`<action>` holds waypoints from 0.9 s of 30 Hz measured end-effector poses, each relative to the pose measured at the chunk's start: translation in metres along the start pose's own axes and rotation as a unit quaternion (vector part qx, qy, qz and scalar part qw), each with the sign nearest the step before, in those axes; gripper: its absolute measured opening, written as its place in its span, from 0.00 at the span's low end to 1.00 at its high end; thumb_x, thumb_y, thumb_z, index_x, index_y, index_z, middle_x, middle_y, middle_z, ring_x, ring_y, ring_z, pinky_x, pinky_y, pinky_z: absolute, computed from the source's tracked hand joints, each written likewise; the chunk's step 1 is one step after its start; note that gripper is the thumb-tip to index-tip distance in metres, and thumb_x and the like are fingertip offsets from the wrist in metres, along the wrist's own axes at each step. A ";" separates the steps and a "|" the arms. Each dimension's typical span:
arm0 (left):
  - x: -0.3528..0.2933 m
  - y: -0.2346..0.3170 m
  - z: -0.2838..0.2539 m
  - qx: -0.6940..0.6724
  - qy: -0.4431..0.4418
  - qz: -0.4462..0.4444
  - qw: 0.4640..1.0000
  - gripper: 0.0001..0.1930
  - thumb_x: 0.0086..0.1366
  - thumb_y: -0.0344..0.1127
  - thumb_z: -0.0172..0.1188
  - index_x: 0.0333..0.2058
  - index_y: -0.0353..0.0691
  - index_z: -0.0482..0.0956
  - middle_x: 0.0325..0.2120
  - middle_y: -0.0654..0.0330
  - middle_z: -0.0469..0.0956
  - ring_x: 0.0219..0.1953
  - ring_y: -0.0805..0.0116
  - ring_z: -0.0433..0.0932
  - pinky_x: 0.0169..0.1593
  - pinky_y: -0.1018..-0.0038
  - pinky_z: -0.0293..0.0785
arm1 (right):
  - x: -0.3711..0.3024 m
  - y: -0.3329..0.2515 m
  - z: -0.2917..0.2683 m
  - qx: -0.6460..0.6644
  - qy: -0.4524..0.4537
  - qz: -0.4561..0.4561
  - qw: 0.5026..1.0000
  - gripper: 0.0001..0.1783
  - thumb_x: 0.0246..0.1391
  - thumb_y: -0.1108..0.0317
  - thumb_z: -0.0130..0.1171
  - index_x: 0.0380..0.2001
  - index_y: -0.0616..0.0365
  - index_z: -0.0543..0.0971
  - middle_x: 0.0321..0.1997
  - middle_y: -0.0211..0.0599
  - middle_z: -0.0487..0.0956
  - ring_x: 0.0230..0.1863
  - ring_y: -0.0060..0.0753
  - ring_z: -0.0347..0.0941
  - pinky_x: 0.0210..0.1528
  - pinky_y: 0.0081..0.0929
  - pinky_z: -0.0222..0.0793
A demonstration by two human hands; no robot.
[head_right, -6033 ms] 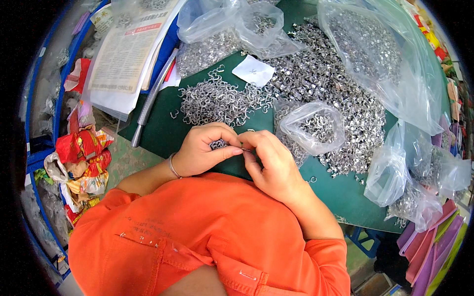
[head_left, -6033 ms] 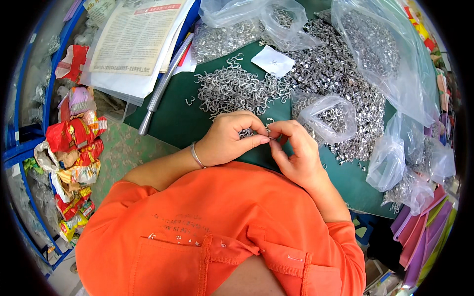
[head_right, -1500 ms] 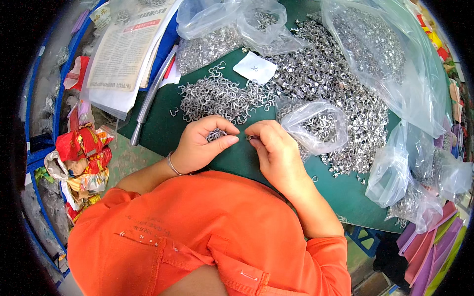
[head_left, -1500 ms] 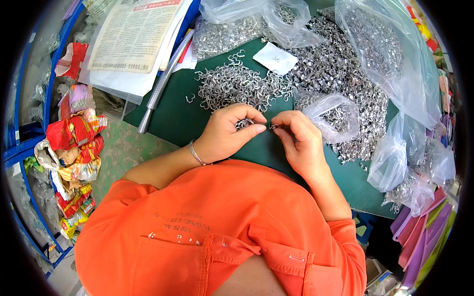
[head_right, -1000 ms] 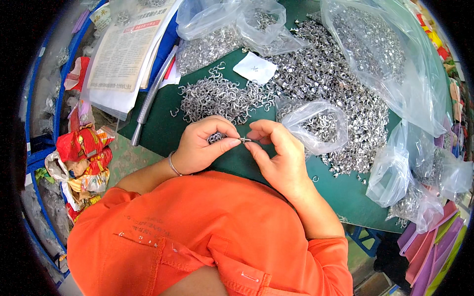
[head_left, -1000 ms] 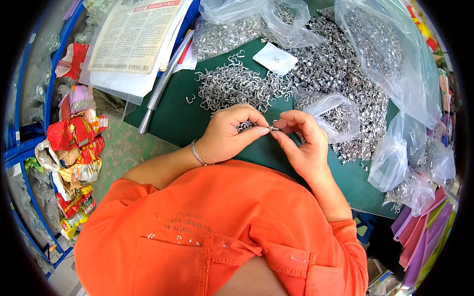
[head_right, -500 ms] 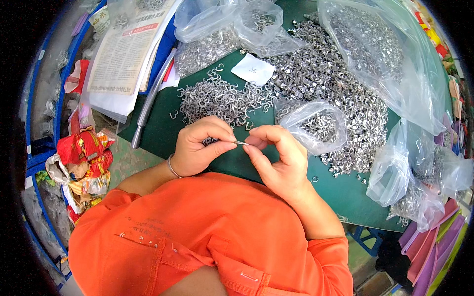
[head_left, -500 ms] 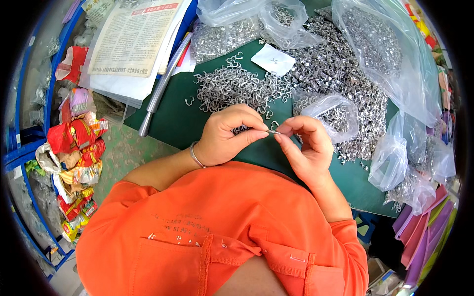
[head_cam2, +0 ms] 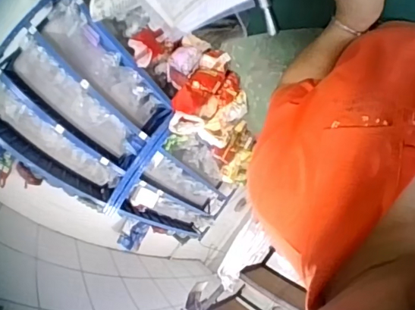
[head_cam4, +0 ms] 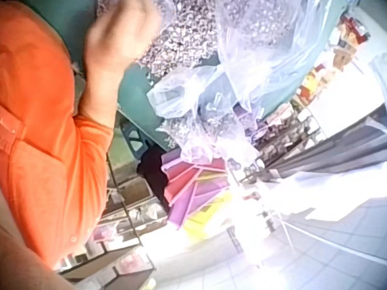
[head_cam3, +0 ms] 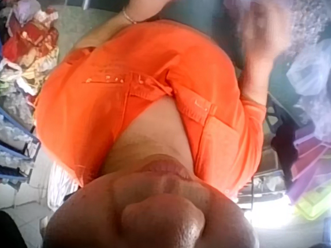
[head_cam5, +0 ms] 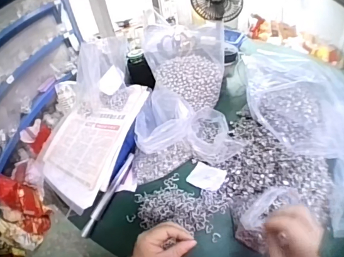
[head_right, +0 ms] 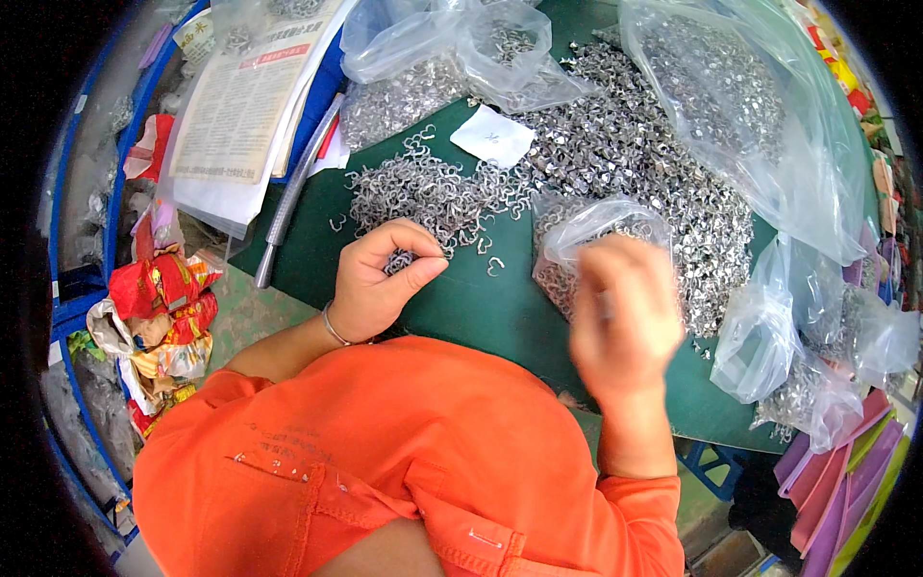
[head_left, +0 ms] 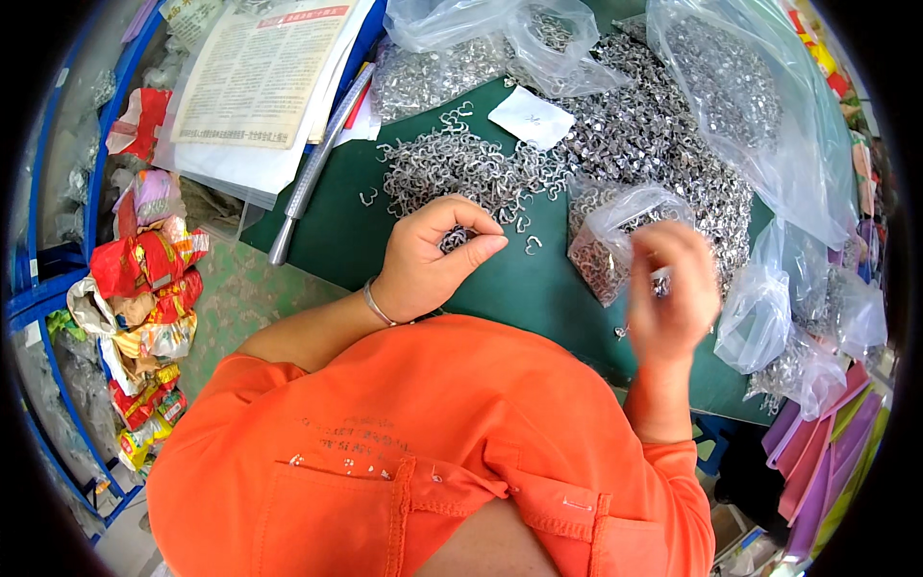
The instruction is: The person sits at a green workbench and repeatedly picks up small silver metal hooks and rings, linking them together by hand. The person places the assembled pieces onto a growing pile on the table while handling loose parts from plastic bags.
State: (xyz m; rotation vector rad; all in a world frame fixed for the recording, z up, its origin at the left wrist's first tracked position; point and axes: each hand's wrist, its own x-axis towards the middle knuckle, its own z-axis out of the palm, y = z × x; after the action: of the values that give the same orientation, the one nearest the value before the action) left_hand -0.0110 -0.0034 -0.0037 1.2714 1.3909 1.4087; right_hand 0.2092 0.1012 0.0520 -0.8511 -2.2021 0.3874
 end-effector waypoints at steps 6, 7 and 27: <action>0.004 0.001 0.002 -0.010 0.013 0.012 1.000 0.05 0.58 0.24 0.65 0.31 0.35 0.78 0.31 0.60 0.79 0.34 0.72 0.77 0.41 0.77 0.72 | -0.019 -0.006 0.059 0.021 -0.173 -0.055 0.983 0.14 0.39 0.81 0.58 0.34 0.61 0.77 0.39 0.39 0.78 0.39 0.42 0.75 0.38 0.33 0.75; 0.002 0.001 0.001 -0.007 0.011 0.010 1.000 0.05 0.58 0.24 0.65 0.31 0.35 0.78 0.31 0.60 0.79 0.34 0.72 0.77 0.41 0.77 0.72 | -0.020 -0.003 0.060 0.003 -0.191 -0.053 0.980 0.14 0.39 0.80 0.57 0.34 0.61 0.77 0.39 0.39 0.78 0.40 0.42 0.75 0.38 0.33 0.75; 0.006 0.003 0.002 0.023 -0.046 0.073 0.996 0.05 0.55 0.24 0.68 0.29 0.36 0.80 0.29 0.59 0.80 0.32 0.69 0.79 0.36 0.76 0.74 | -0.020 -0.012 0.052 0.351 -0.063 0.049 0.933 0.12 0.42 0.85 0.65 0.29 0.61 0.76 0.31 0.39 0.78 0.32 0.35 0.76 0.34 0.26 0.72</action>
State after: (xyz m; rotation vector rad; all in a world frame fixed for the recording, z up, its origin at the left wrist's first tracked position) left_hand -0.0096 0.0029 -0.0003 1.4757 1.2979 1.4037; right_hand 0.1761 0.0779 0.0123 -0.5397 -1.9081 1.2173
